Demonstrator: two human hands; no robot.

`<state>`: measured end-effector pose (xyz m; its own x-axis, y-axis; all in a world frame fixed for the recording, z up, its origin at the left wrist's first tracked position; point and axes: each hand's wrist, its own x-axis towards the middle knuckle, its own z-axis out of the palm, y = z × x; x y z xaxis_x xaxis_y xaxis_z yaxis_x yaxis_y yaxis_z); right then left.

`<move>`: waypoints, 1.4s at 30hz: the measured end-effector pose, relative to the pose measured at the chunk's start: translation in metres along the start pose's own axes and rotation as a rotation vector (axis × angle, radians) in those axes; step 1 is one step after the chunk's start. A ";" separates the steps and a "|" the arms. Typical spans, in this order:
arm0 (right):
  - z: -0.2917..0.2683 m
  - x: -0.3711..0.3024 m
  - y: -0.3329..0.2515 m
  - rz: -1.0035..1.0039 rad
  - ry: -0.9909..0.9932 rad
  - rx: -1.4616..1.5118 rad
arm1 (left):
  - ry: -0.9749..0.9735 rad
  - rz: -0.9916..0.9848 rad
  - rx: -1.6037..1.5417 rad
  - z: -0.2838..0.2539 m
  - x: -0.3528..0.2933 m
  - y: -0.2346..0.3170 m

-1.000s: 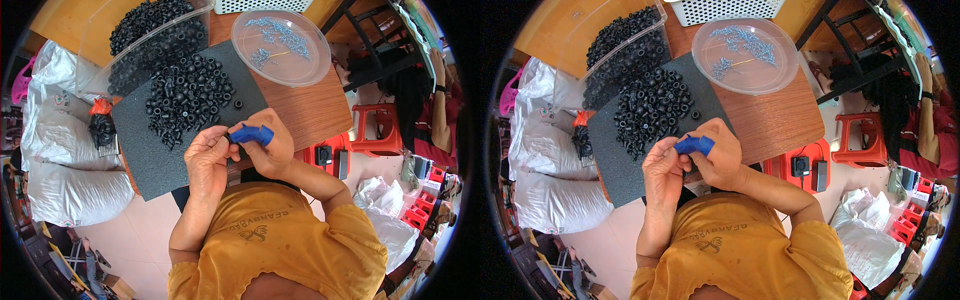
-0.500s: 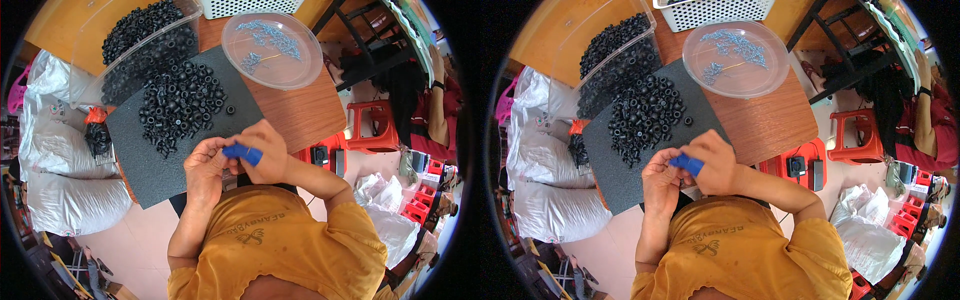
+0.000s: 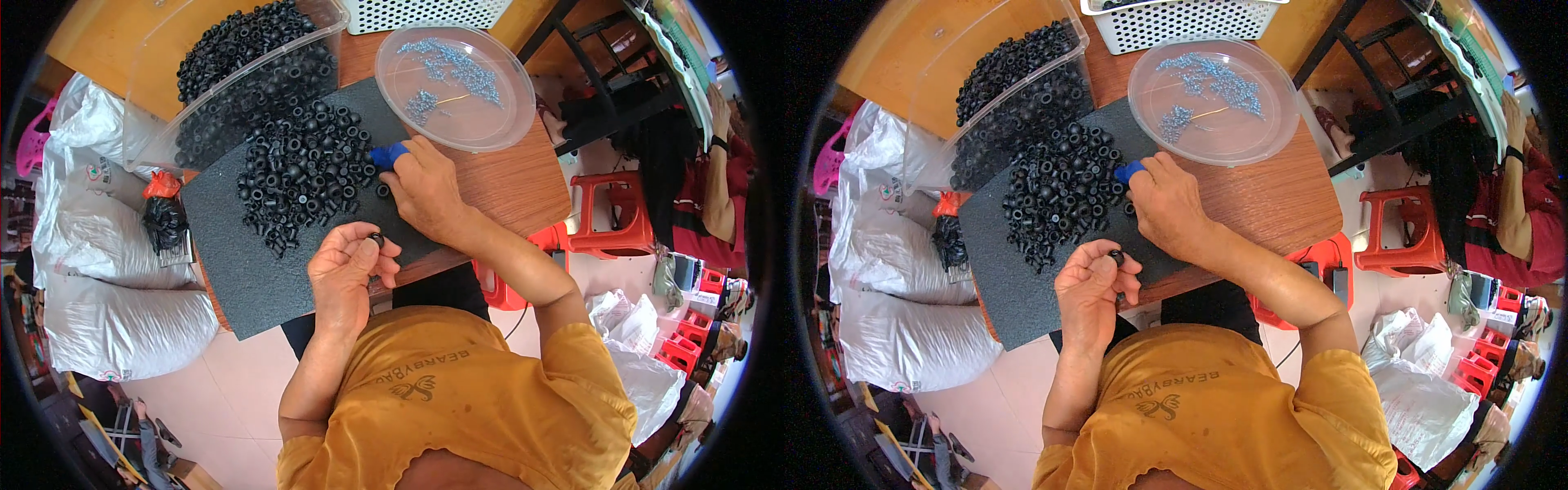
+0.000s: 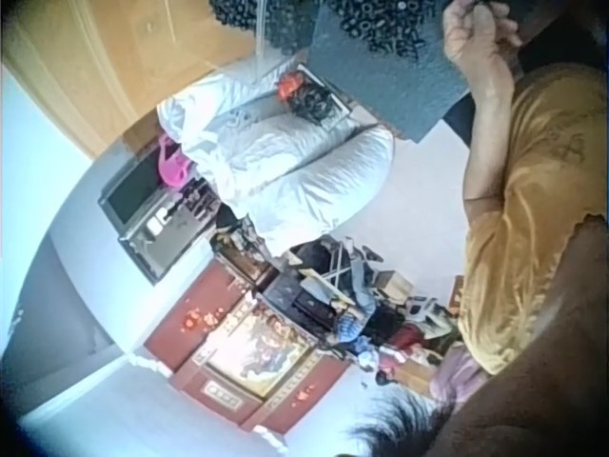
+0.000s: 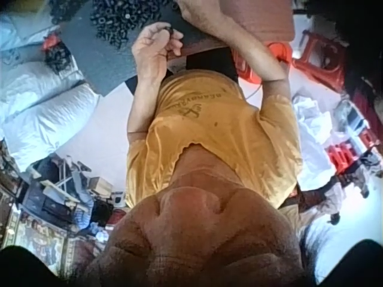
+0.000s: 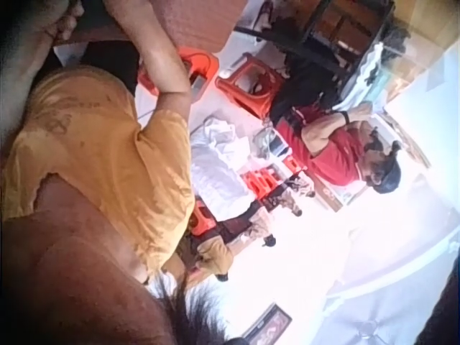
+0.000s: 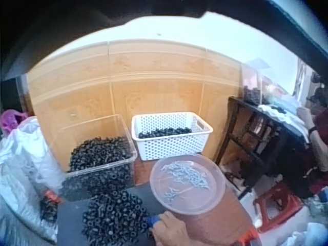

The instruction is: The person assembles small parts by picking pins from a tray and inserting them into black rubber grommets by hand.

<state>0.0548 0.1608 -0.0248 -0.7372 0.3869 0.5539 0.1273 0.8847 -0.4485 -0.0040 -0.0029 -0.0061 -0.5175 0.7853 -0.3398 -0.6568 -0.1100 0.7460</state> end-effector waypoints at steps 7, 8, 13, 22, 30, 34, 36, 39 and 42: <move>0.005 0.006 0.008 -0.070 0.014 0.003 | -0.031 -0.002 -0.011 -0.003 0.002 -0.001; 0.006 0.006 0.009 -0.083 0.012 -0.001 | -0.035 0.007 -0.010 -0.003 0.001 -0.002; 0.007 0.009 0.012 -0.114 -0.002 -0.031 | -0.036 0.028 0.000 -0.003 0.000 -0.003; -0.033 -0.008 -0.020 0.132 -0.048 0.267 | -0.033 0.015 -0.014 -0.005 0.001 -0.001; -0.029 -0.025 -0.050 0.012 0.048 0.476 | 0.038 0.057 -0.113 0.000 0.001 -0.004; -0.023 -0.028 -0.052 -0.083 0.082 0.359 | 0.050 0.080 -0.103 -0.002 -0.001 -0.007; -0.023 -0.031 -0.050 -0.155 0.034 0.260 | 0.042 0.097 -0.102 -0.004 -0.001 -0.008; -0.024 -0.032 -0.052 -0.175 0.069 0.239 | 0.052 0.103 -0.105 0.000 -0.002 -0.006; -0.025 -0.032 -0.052 -0.199 0.080 0.232 | 0.060 0.103 -0.112 0.001 -0.003 -0.005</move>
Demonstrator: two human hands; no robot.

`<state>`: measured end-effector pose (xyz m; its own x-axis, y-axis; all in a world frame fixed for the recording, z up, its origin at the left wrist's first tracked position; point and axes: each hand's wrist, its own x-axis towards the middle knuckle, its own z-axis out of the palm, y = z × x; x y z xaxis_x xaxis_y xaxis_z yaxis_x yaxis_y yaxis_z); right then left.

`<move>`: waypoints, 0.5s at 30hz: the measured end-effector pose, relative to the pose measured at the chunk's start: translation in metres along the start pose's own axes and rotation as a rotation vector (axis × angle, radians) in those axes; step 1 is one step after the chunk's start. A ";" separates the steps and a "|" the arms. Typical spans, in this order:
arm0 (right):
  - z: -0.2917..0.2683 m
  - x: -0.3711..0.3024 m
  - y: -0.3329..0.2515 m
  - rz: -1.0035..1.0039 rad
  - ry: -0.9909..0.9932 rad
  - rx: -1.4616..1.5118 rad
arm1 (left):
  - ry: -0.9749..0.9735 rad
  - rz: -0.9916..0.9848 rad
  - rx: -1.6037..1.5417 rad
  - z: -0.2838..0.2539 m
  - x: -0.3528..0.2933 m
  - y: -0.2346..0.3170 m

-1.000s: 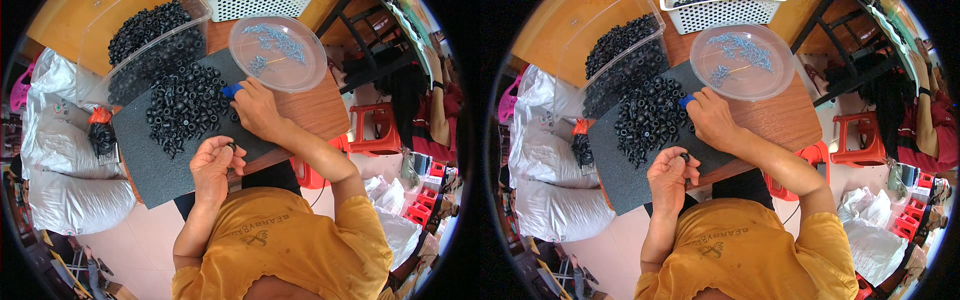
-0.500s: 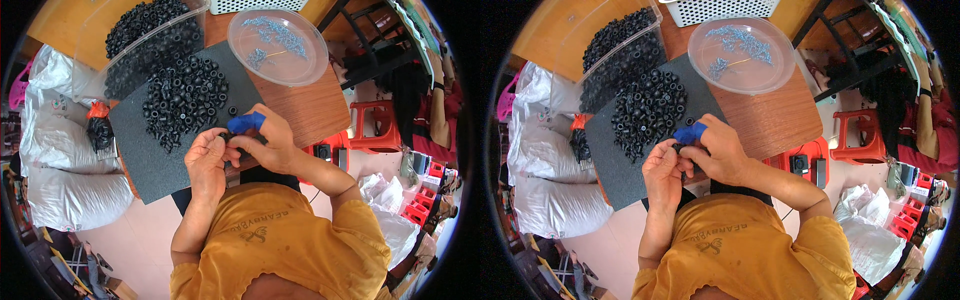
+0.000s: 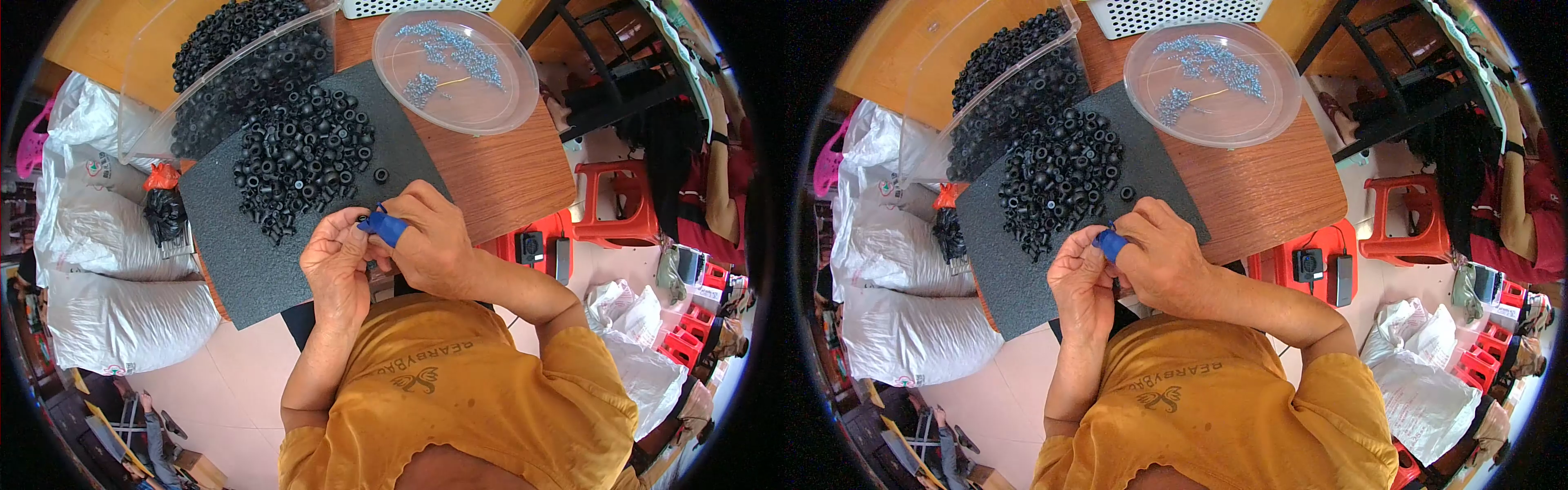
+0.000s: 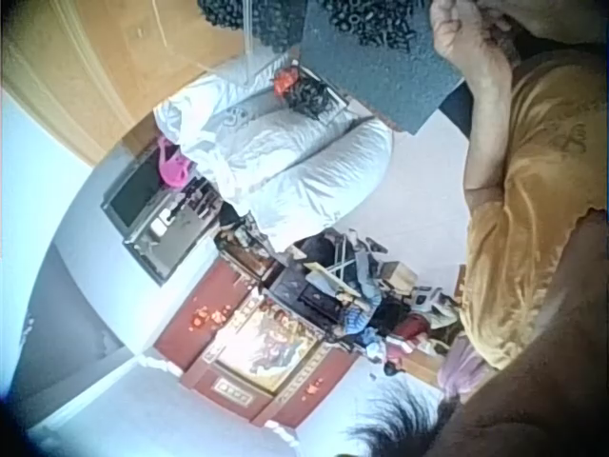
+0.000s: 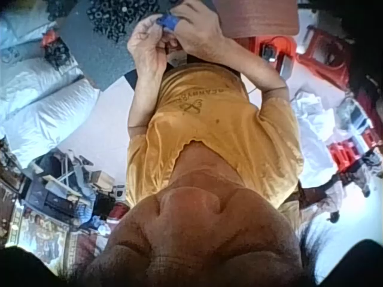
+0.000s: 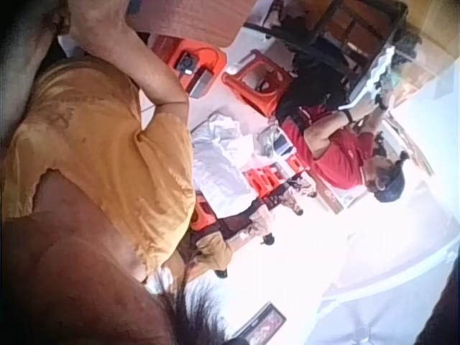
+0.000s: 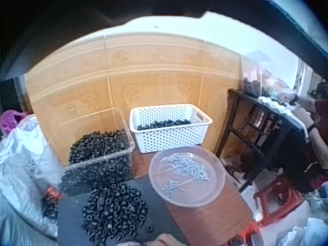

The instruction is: The person assembles small parts by picking pins from a tray and inserting them into black rubber grommets by hand.

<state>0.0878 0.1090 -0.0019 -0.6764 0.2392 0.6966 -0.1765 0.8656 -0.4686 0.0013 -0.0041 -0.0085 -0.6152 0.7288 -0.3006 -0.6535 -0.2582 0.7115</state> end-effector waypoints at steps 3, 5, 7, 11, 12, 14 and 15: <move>0.001 0.000 -0.005 0.045 0.021 0.024 | -0.002 0.021 0.007 -0.002 -0.003 0.001; -0.001 0.003 -0.008 0.062 0.009 0.048 | 0.009 0.040 0.028 -0.001 -0.003 0.001; -0.002 0.003 -0.010 0.078 -0.003 0.070 | 0.019 0.058 0.050 -0.001 -0.004 0.001; -0.001 -0.001 -0.011 0.119 0.043 0.074 | 0.005 0.098 0.099 0.000 -0.004 -0.001; 0.000 -0.001 -0.012 0.111 0.081 0.073 | 0.022 0.102 0.097 0.001 -0.003 -0.002; -0.003 0.000 -0.013 0.147 0.085 0.078 | -0.011 0.094 0.072 0.000 -0.003 -0.001; -0.005 0.001 -0.013 0.182 0.089 0.083 | -0.044 0.087 0.048 0.000 -0.004 -0.001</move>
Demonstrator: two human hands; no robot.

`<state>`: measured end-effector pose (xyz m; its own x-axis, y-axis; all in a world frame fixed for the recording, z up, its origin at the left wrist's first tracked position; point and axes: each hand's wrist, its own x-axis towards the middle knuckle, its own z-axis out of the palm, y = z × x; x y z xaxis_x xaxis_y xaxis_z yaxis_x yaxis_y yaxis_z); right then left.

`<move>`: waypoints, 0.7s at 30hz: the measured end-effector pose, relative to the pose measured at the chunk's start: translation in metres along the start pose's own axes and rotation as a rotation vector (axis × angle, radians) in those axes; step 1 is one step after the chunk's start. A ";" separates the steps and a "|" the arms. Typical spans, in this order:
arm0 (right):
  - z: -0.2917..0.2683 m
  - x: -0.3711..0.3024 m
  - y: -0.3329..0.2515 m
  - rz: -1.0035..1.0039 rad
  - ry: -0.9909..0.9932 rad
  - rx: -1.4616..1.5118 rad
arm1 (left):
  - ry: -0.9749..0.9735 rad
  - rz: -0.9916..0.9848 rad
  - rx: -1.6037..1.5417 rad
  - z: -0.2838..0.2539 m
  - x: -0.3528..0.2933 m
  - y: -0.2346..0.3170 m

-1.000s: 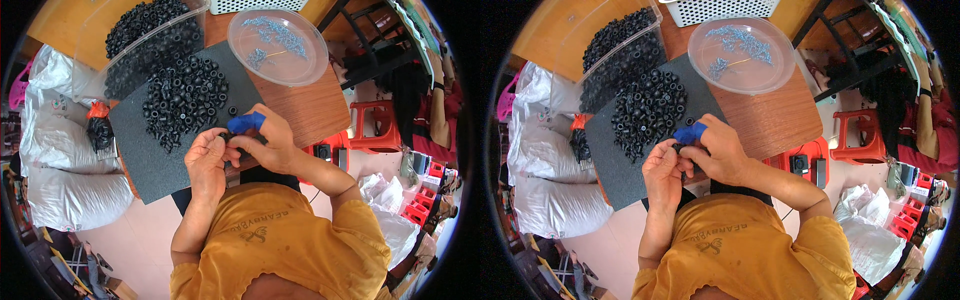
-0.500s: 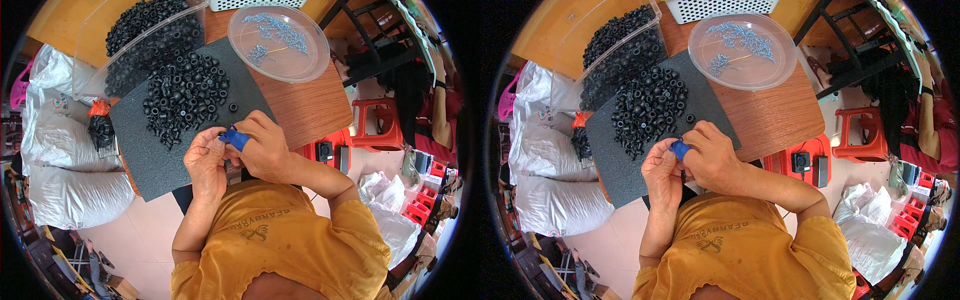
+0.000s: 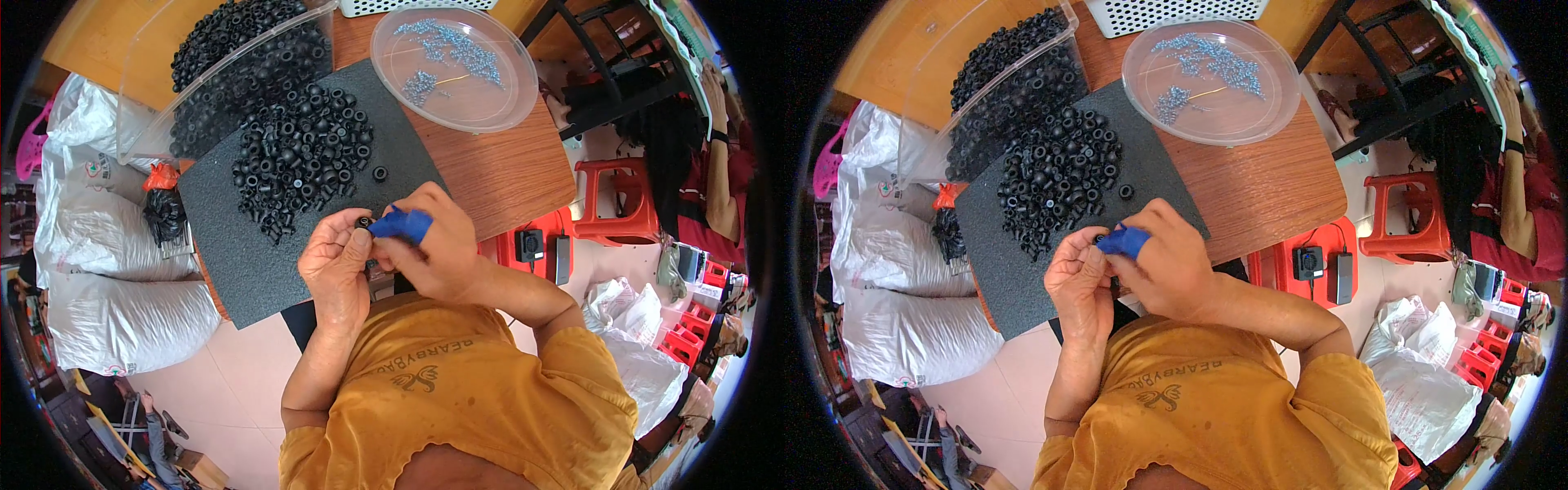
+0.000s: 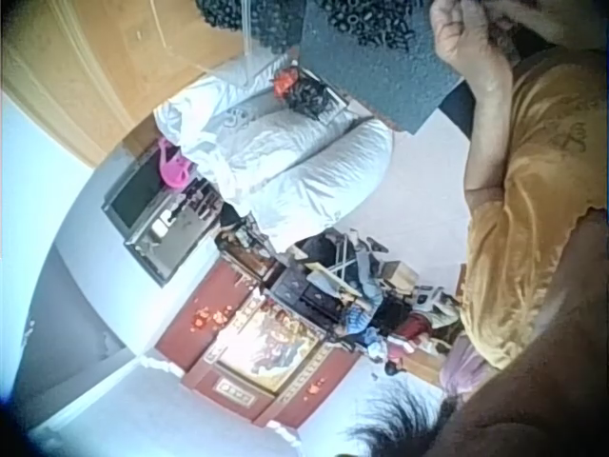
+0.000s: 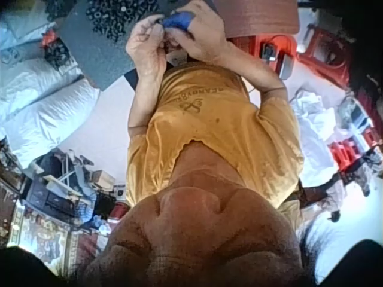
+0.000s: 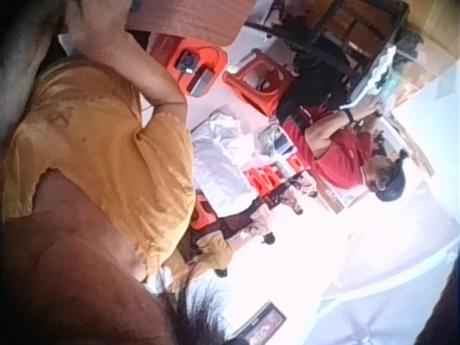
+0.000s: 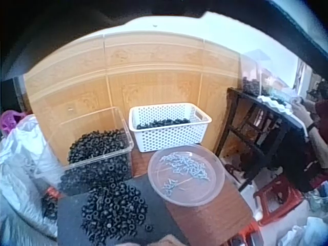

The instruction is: The person assembles small parts by picking pins from a tray and inserting them into black rubber grommets by hand.

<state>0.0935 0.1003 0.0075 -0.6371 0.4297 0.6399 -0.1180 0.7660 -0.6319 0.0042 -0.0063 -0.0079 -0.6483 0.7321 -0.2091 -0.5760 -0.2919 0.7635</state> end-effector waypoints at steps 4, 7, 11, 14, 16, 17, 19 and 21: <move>-0.005 -0.005 0.006 0.429 0.010 0.425 | -0.064 -0.028 -0.026 -0.002 0.000 0.001; -0.004 -0.008 0.002 0.569 0.078 0.607 | -0.081 -0.037 0.000 0.000 -0.002 0.003; -0.005 -0.006 -0.006 0.677 0.058 0.711 | -0.077 0.020 0.136 0.003 -0.007 0.006; -0.002 -0.009 -0.003 0.558 0.057 0.624 | -0.081 0.057 0.244 0.006 -0.011 0.008; -0.001 -0.010 -0.002 0.488 0.067 0.591 | -0.081 0.071 0.292 0.006 -0.013 0.009; -0.001 -0.009 -0.003 0.486 0.065 0.591 | -0.087 0.084 0.325 0.005 -0.013 0.009; -0.001 -0.008 -0.005 0.546 0.074 0.594 | -0.091 0.099 0.357 0.005 -0.014 0.009; -0.001 -0.008 -0.005 0.531 0.079 0.593 | -0.087 0.131 0.410 0.005 -0.016 0.009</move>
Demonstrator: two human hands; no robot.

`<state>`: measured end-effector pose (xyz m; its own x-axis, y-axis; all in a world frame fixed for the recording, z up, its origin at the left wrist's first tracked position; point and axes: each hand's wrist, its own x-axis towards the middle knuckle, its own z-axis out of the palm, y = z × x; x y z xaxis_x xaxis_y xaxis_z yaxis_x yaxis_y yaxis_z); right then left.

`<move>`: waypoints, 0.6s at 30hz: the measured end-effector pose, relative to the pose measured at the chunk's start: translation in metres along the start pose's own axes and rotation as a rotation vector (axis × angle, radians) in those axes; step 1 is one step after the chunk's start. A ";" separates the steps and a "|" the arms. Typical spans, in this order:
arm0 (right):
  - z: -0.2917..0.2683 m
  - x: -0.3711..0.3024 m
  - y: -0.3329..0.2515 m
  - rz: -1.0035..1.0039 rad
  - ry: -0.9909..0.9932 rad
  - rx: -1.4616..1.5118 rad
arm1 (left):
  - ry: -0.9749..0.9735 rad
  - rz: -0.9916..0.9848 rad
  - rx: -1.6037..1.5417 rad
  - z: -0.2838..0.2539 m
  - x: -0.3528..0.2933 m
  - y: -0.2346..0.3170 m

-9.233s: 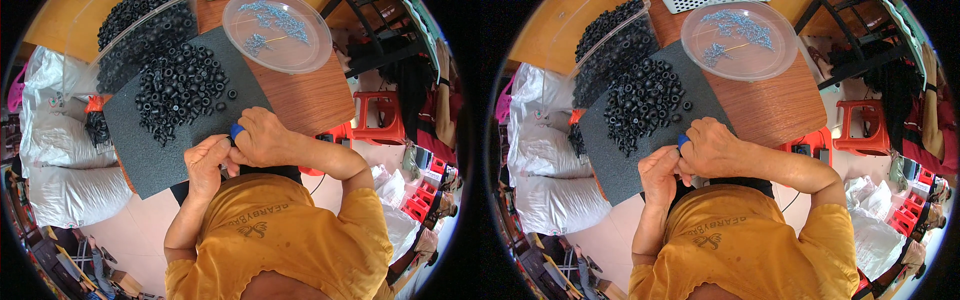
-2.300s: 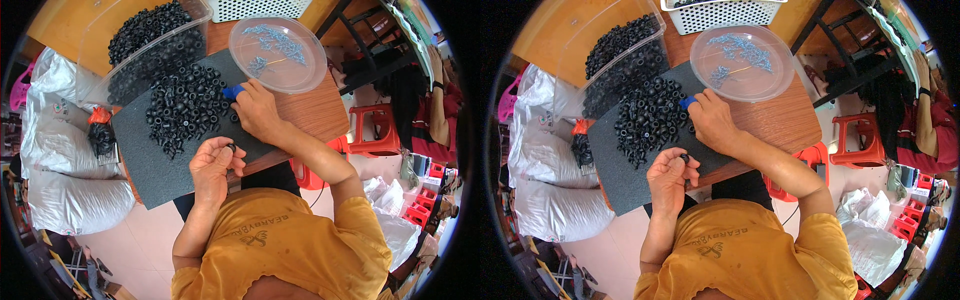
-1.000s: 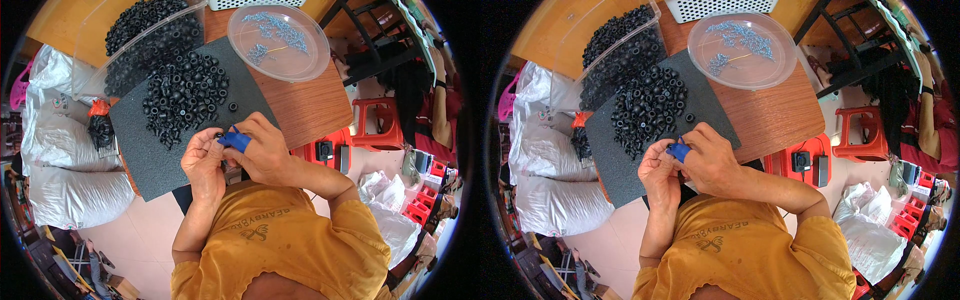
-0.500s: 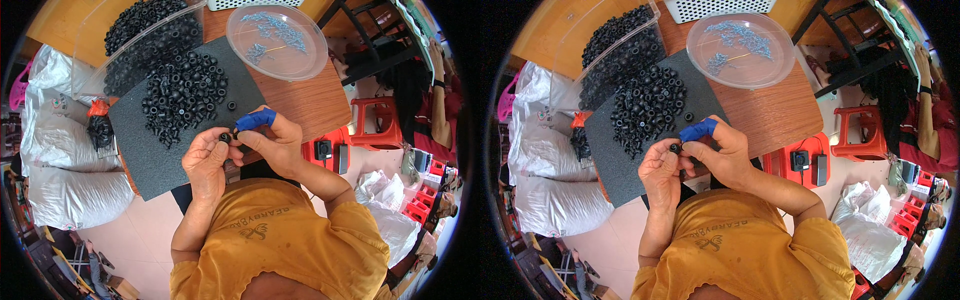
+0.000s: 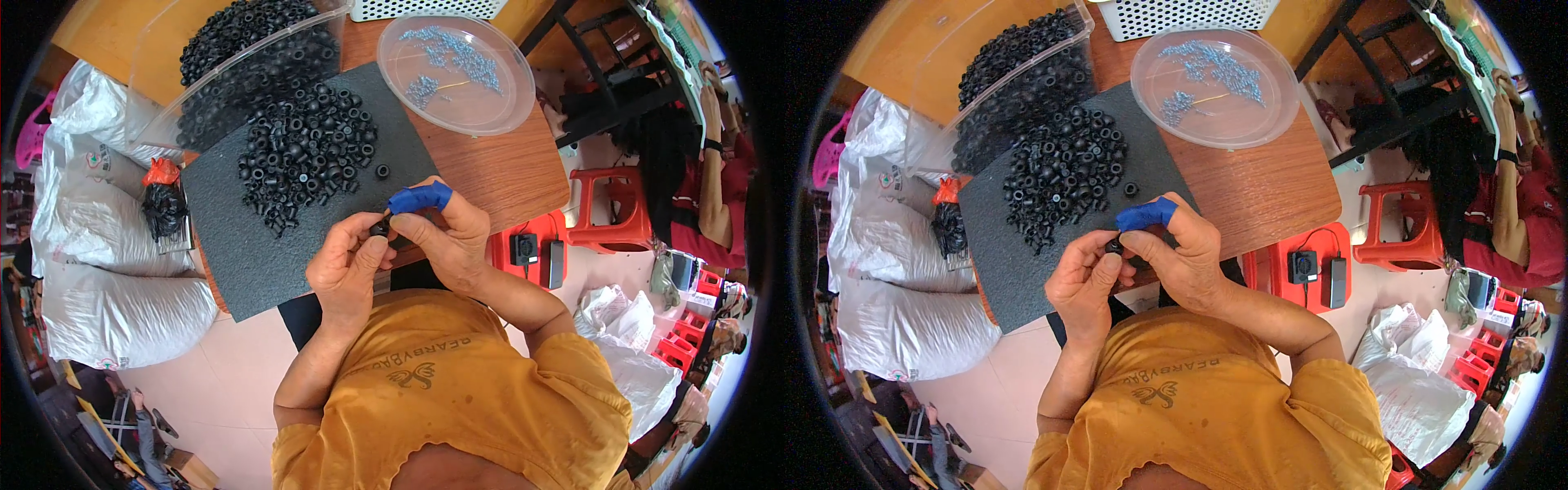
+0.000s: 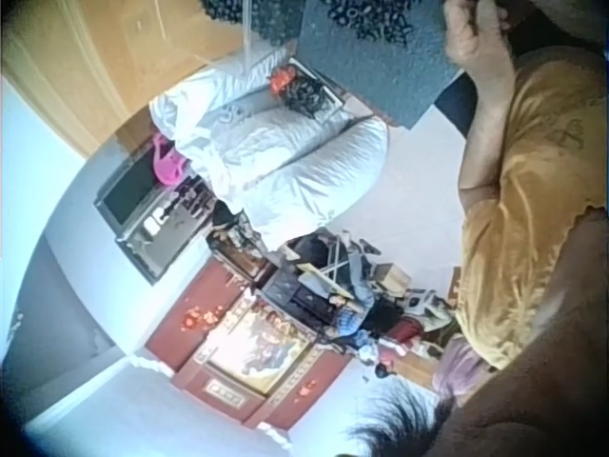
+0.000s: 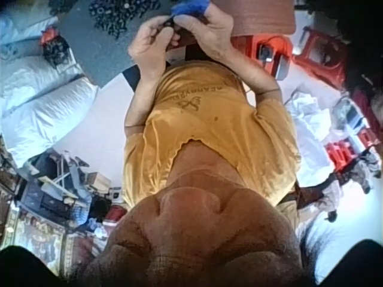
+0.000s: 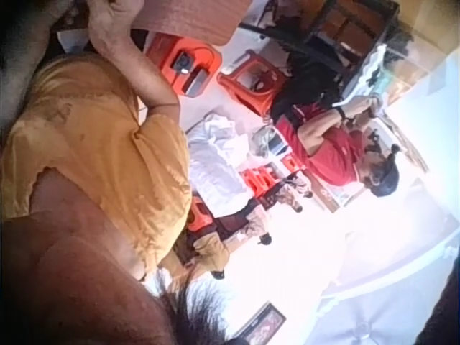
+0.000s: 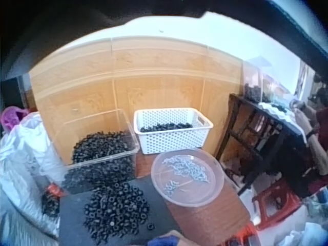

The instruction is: The person assembles small parts by picking pins from a tray and inserting them into black rubber grommets by hand.

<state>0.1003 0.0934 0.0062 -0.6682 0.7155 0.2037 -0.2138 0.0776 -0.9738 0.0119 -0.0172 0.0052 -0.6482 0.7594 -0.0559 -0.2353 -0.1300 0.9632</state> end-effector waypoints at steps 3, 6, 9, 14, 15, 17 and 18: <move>0.002 -0.001 -0.001 -0.007 0.013 0.009 | 0.008 0.030 0.036 -0.002 0.000 -0.003; 0.002 -0.001 0.002 -0.045 0.011 -0.042 | 0.002 0.084 0.126 -0.004 0.001 -0.004; -0.001 0.000 0.005 -0.151 -0.031 -0.170 | 0.004 0.049 0.139 -0.005 0.002 -0.001; 0.001 0.000 0.005 -0.235 -0.046 -0.283 | -0.016 -0.012 0.085 -0.007 0.003 0.003; 0.002 0.000 0.006 -0.233 -0.016 -0.294 | -0.025 -0.010 0.086 -0.007 0.003 0.002; 0.003 0.000 0.005 -0.231 0.016 -0.308 | -0.035 -0.010 0.103 -0.009 0.002 0.000; 0.004 0.001 0.005 -0.267 0.007 -0.339 | -0.044 -0.009 0.121 -0.010 0.002 0.000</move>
<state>0.0961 0.0917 0.0021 -0.6158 0.6443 0.4535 -0.1312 0.4837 -0.8654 0.0037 -0.0217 0.0025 -0.6139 0.7874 -0.0556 -0.1503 -0.0475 0.9875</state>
